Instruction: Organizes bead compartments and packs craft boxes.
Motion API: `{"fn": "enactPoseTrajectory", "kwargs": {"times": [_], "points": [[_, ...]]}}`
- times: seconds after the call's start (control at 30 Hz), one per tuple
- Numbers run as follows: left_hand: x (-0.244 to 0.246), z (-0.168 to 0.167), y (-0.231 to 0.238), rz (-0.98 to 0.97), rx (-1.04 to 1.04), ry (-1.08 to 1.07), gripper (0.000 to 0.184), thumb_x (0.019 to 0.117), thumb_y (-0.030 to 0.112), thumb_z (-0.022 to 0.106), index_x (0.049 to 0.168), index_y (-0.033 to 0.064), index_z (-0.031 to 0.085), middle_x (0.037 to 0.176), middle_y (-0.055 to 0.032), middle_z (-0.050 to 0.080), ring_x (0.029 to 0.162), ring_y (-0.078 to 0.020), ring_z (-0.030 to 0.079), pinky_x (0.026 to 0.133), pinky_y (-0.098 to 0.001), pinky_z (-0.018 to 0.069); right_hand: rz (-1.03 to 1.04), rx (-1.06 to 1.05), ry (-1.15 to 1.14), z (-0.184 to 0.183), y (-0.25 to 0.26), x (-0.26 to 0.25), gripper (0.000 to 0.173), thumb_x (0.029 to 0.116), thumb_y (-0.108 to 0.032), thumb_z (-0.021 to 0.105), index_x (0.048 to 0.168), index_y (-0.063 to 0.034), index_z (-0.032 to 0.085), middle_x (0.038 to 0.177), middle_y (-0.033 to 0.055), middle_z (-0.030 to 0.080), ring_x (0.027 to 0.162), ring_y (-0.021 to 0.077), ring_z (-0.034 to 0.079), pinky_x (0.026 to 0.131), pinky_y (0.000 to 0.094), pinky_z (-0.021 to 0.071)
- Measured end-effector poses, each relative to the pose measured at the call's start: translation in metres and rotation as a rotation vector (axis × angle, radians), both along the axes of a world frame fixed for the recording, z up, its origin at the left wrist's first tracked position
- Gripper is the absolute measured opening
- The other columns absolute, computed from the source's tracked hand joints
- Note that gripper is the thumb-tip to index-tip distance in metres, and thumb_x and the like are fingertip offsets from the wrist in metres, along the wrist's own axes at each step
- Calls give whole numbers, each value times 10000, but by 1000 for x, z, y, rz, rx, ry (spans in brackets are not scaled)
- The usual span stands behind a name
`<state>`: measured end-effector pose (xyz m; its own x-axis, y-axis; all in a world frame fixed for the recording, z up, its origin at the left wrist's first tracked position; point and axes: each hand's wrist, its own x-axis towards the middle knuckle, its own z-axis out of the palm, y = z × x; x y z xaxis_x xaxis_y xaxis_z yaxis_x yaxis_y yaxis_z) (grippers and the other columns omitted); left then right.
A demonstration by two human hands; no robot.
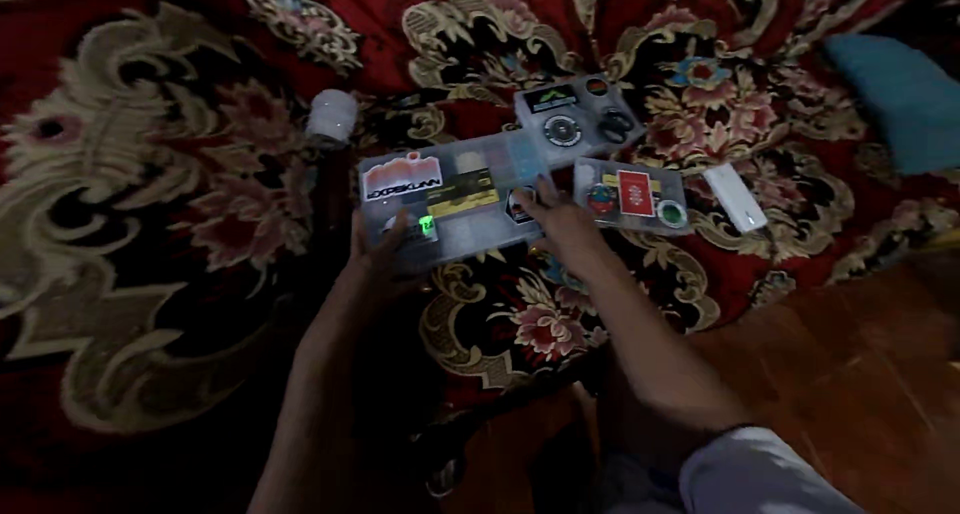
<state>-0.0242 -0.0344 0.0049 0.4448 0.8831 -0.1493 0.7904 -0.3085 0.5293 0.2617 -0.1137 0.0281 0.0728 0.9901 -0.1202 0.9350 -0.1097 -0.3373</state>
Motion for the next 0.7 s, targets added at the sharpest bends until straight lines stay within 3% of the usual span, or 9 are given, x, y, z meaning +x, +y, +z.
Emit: {"fn": "enactPoseTrajectory", "kwargs": {"times": [0.13, 0.27, 0.33, 0.47, 0.63, 0.7], "points": [[5, 0, -6, 42, 59, 4, 1107, 672, 112, 962, 1596, 199, 360, 1662, -308, 54, 1260, -582, 514, 910, -675, 519, -11, -29, 4, 0, 2, -3, 854, 814, -66, 844, 1559, -208, 451, 1628, 244, 317, 1319, 520, 505, 995, 603, 509], [12, 4, -10, 77, 70, 29, 1070, 682, 98, 955, 1584, 159, 383, 1650, -325, 91, 1246, -594, 517, 925, -670, 511, -34, -73, 28, 3, 3, -6, 857, 832, -84, 834, 1574, -215, 426, 1648, 233, 281, 1310, 516, 513, 992, 603, 503], [12, 3, -11, 68, 96, -3, 1048, 675, 72, 953, 1567, 144, 408, 1632, -344, 129, 1220, -594, 536, 923, -668, 515, -34, -73, 21, 2, 3, -6, 832, 845, -95, 824, 1569, -225, 435, 1643, 227, 294, 1216, 502, 585, 931, 588, 538], [14, 1, -14, 88, 105, -24, 999, 703, 42, 928, 1559, 144, 423, 1627, -345, 144, 1178, -593, 563, 905, -672, 523, -26, -85, 27, -1, 5, -4, 822, 868, -97, 801, 1578, -258, 419, 1647, 223, 284, 1147, 493, 620, 903, 579, 550], [16, -1, -19, 122, 109, -22, 966, 762, 51, 888, 1581, 148, 387, 1644, -336, 113, 1136, -609, 581, 892, -677, 523, -43, -72, 40, -3, 6, -6, 819, 867, -84, 798, 1571, -280, 431, 1658, 195, 283, 1168, 485, 614, 927, 570, 541], [16, 3, -18, 115, 114, -11, 958, 761, 68, 895, 1577, 165, 402, 1654, -316, 112, 1083, -602, 611, 861, -674, 538, -41, -42, 40, -4, 7, -4, 821, 855, -83, 807, 1567, -265, 442, 1651, 198, 302, 1262, 491, 566, 972, 581, 523]]}}
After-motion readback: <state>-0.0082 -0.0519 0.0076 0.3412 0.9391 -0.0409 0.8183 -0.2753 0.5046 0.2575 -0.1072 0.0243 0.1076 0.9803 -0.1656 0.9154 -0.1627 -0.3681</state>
